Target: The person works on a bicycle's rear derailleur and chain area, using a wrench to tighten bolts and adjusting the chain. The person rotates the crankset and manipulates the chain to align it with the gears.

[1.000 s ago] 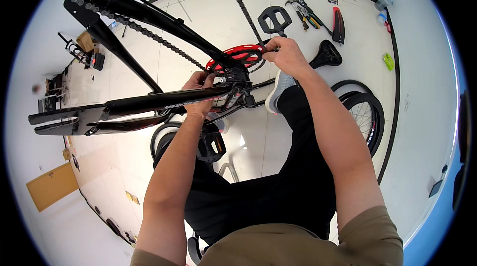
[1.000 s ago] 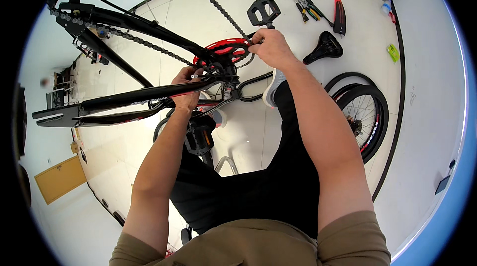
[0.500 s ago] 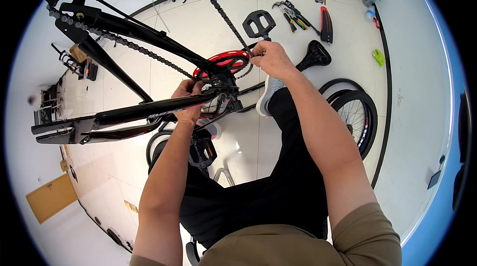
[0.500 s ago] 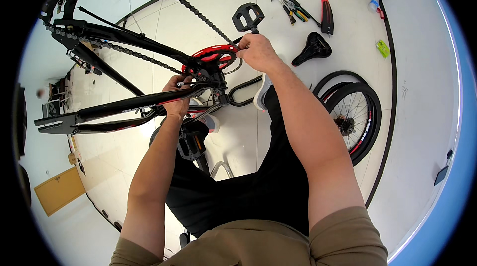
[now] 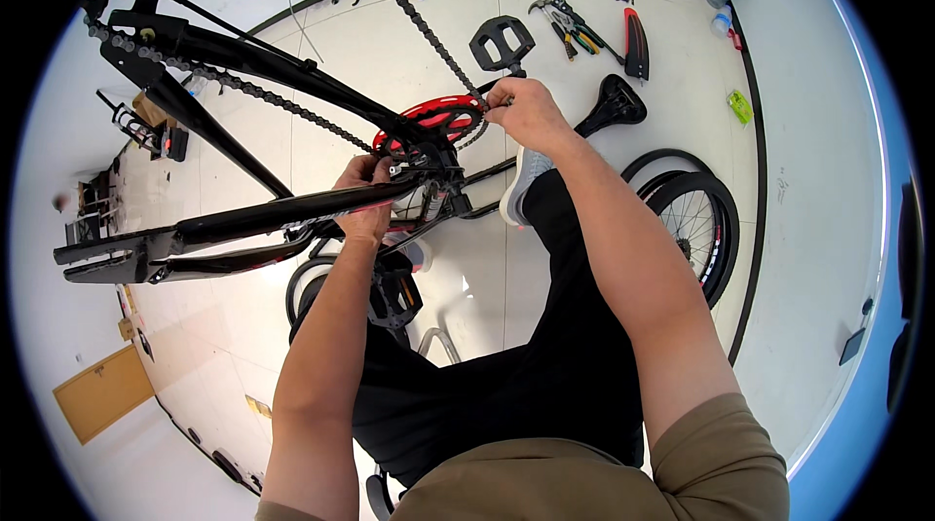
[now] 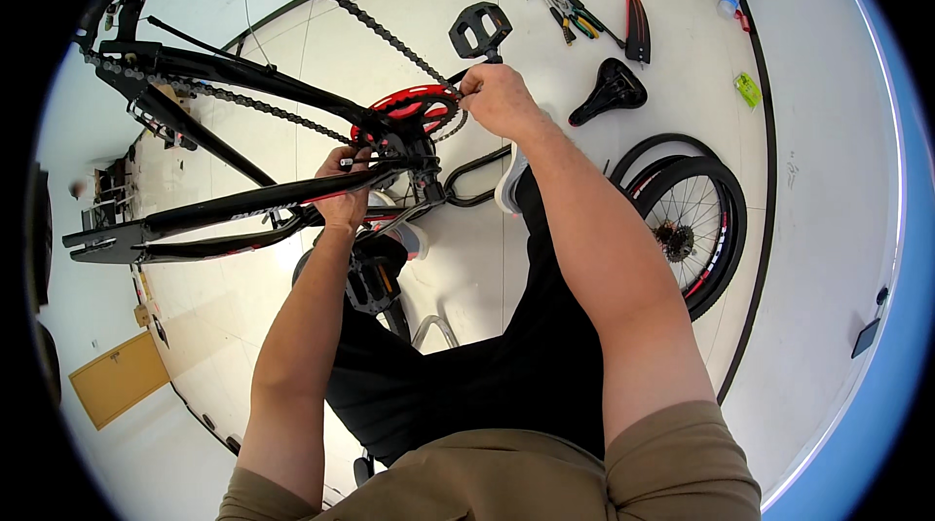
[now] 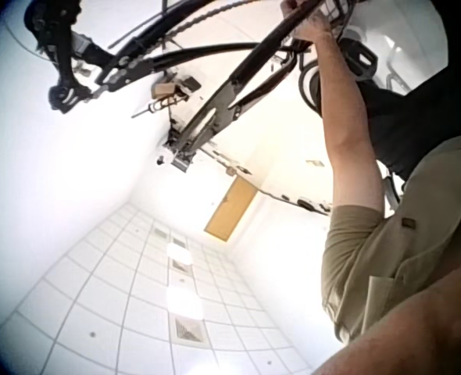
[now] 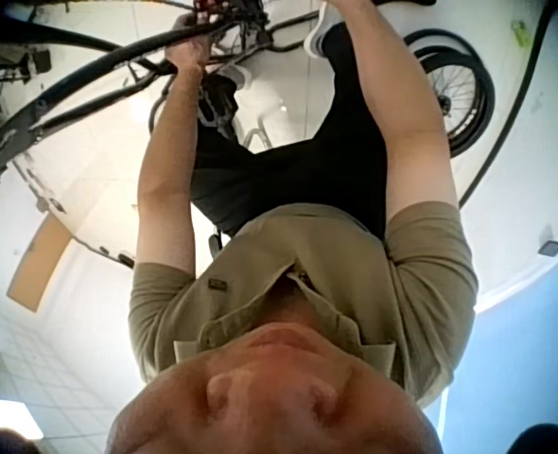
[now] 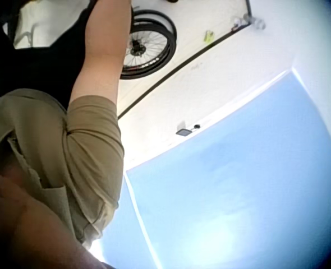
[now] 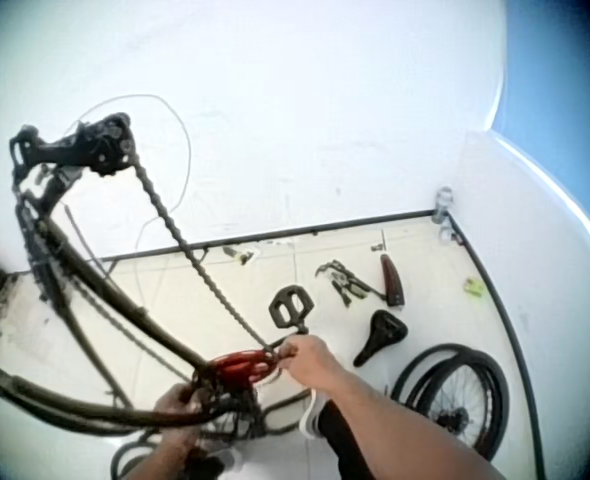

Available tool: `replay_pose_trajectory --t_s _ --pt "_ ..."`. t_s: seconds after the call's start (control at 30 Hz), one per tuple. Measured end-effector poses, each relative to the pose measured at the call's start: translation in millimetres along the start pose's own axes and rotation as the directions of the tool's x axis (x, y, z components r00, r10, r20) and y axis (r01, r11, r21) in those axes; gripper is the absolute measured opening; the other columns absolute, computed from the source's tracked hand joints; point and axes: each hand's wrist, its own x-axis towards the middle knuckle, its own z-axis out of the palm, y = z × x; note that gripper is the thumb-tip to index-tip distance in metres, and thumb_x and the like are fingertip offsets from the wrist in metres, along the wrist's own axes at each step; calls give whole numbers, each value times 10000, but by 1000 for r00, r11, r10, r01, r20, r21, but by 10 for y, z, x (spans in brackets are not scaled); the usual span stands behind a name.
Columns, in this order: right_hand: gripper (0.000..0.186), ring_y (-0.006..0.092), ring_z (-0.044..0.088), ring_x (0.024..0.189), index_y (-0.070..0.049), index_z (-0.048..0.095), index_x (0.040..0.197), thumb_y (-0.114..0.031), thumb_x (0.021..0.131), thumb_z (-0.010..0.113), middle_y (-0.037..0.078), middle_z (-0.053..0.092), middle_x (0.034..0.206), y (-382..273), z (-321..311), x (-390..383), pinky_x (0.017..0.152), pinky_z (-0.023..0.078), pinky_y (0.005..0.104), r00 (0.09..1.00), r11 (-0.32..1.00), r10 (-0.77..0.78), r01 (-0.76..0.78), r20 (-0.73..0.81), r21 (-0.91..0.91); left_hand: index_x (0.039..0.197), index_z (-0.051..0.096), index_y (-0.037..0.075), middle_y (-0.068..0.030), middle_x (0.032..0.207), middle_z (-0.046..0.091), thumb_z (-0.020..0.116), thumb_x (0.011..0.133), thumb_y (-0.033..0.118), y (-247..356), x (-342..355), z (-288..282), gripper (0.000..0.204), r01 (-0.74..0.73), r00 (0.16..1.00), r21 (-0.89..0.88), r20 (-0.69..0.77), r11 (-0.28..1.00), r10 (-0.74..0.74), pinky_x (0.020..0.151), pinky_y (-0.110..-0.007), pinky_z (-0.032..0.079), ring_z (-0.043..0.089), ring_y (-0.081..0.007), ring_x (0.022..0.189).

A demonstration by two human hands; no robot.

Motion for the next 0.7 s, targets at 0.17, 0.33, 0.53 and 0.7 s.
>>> replay_pose_trajectory --t_s 0.17,0.33,0.53,0.7 --pt "175 195 648 788 9 697 897 -45 744 764 101 704 834 -1 -6 -14 751 509 327 1000 1000 -13 13 -16 0 972 695 5 -60 755 677 688 912 299 90 -26 -25 300 36 999 37 37 999 -37 683 -284 498 613 -136 675" --pt "173 192 651 781 9 707 893 -41 738 764 101 708 825 -12 9 -19 748 509 321 999 1000 -10 11 -44 19 971 694 -1 -65 756 679 689 911 304 55 -9 -42 311 56 997 16 61 998 -57 679 -284 498 610 -131 673" --pt "158 192 661 793 6 710 891 -43 748 757 104 713 835 -80 33 -67 753 514 319 997 999 -32 34 -76 14 1003 669 10 -78 785 694 704 905 330 46 -16 -73 337 28 998 -39 66 999 -26 664 -270 501 626 -128 692" --pt "131 199 669 782 -2 722 894 -32 766 725 112 719 833 -77 42 -53 743 522 321 997 1000 -25 26 -79 11 1044 629 26 -60 781 681 718 897 307 49 6 -84 330 29 998 -73 66 997 -24 638 -268 496 615 -125 665"
